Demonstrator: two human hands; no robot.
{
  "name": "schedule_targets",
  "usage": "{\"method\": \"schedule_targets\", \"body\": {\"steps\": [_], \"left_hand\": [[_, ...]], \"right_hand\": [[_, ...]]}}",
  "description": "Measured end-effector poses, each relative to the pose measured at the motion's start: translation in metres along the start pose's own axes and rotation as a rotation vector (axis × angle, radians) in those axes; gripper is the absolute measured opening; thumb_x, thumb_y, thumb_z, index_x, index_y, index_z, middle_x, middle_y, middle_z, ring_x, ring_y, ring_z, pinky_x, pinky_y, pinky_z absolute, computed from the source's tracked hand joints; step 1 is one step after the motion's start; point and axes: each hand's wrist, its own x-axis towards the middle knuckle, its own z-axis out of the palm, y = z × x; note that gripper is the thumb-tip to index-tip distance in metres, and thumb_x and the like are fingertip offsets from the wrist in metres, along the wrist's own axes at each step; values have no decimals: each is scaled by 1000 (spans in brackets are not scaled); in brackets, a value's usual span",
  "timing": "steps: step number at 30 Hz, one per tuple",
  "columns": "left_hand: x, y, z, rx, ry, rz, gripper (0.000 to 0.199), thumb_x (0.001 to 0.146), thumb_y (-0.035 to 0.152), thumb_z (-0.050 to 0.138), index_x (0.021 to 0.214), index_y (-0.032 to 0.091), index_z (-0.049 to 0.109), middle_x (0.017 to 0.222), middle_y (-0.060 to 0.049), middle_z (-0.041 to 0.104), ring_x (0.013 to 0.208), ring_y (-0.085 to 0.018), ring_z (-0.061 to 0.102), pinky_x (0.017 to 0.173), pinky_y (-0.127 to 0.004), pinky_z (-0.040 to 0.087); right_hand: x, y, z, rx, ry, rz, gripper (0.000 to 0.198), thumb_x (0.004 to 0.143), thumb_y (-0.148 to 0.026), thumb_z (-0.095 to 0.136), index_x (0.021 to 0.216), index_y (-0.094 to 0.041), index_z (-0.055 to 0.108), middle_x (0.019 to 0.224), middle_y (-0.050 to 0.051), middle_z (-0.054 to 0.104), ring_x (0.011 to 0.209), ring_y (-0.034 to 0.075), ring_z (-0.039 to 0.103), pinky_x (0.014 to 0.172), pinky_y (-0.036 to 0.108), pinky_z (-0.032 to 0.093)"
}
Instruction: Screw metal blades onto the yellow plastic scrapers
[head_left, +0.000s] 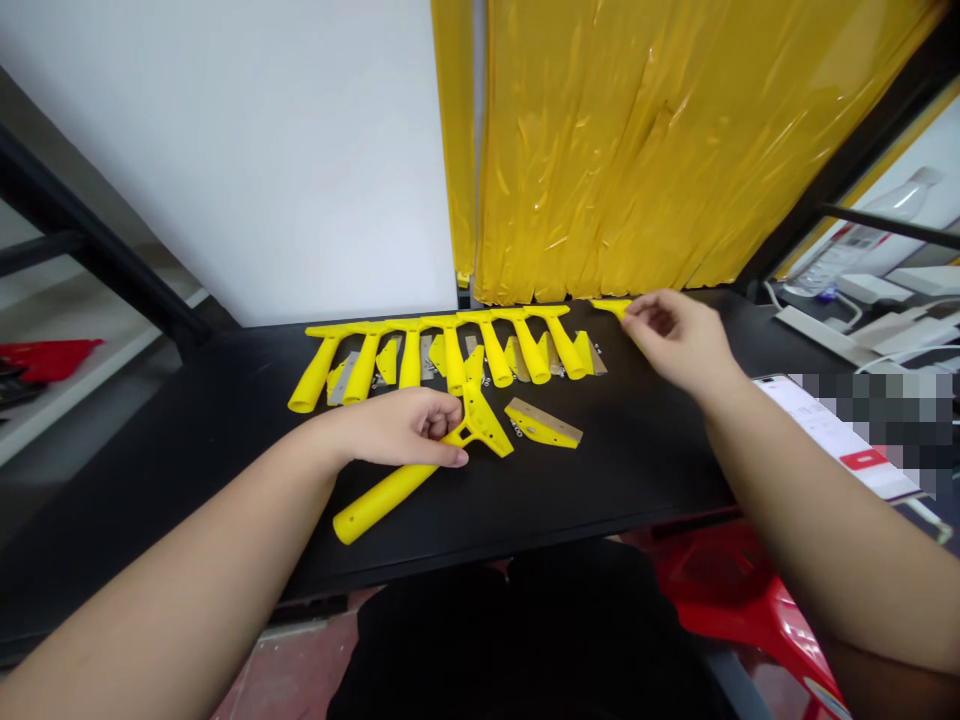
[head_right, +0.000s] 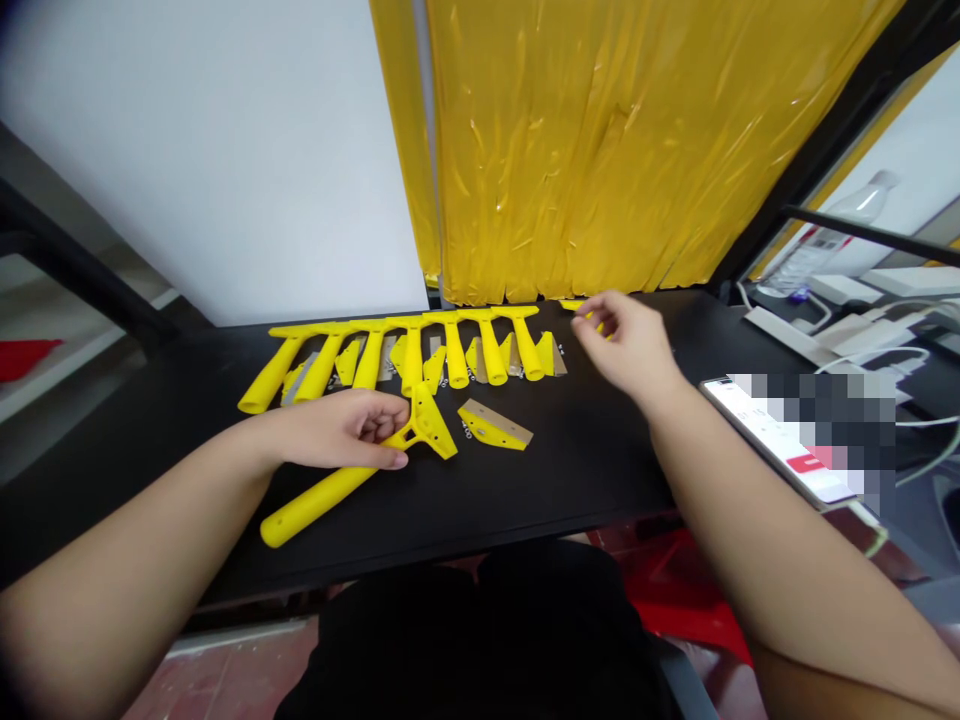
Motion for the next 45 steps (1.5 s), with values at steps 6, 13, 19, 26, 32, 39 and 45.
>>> {"method": "schedule_targets", "body": {"steps": [6, 13, 19, 26, 32, 39, 45], "left_hand": [[0, 0, 0, -19, -3, 3, 39, 86, 52, 76, 86, 23, 50, 75, 5, 51, 65, -13, 43, 58, -28, 36], [1, 0, 1, 6, -7, 3, 39, 87, 52, 76, 87, 22, 51, 75, 5, 51, 65, -12, 43, 58, -28, 36], [1, 0, -1, 12, -8, 8, 39, 87, 52, 76, 86, 22, 50, 74, 5, 50, 65, -12, 43, 58, -28, 36], [1, -2, 0, 14, -6, 11, 40, 88, 54, 76, 88, 22, 52, 75, 5, 51, 65, -12, 44, 58, -27, 36], [1, -3, 0, 15, -6, 16, 39, 89, 53, 75, 88, 22, 52, 75, 5, 51, 65, -12, 44, 58, -28, 36], [1, -2, 0, 16, -9, 20, 39, 89, 53, 75, 87, 22, 52, 75, 5, 50, 65, -12, 44, 58, -28, 36], [0, 0, -1, 20, -13, 21, 38, 89, 51, 76, 86, 22, 51, 75, 5, 50, 65, -12, 43, 58, -28, 37]], "right_hand": [[-78, -75, 3, 95, -468, -401, 17, 98, -24, 67, 113, -20, 75, 111, 10, 76, 103, 27, 71, 94, 43, 60], [-86, -71, 12, -68, -509, -434, 15, 101, -21, 66, 112, -18, 76, 105, 10, 77, 97, 27, 72, 90, 43, 61], [-76, -75, 11, -251, -571, -573, 16, 100, -16, 62, 102, -14, 78, 99, 11, 76, 92, 28, 75, 86, 41, 61], [-78, -71, 12, -249, -521, -605, 18, 99, -13, 60, 99, -14, 78, 95, 11, 76, 88, 28, 76, 83, 41, 61], [-81, -65, 13, -191, -403, -585, 20, 98, -12, 58, 103, -14, 77, 95, 11, 78, 87, 28, 77, 81, 40, 61], [-80, -64, 12, -155, -390, -432, 19, 93, -11, 59, 103, -16, 75, 97, 10, 80, 86, 25, 77, 82, 36, 59], [-77, -66, 11, -89, -438, -288, 17, 90, -13, 60, 97, -19, 74, 91, 4, 78, 77, 21, 73, 75, 33, 53]]}}
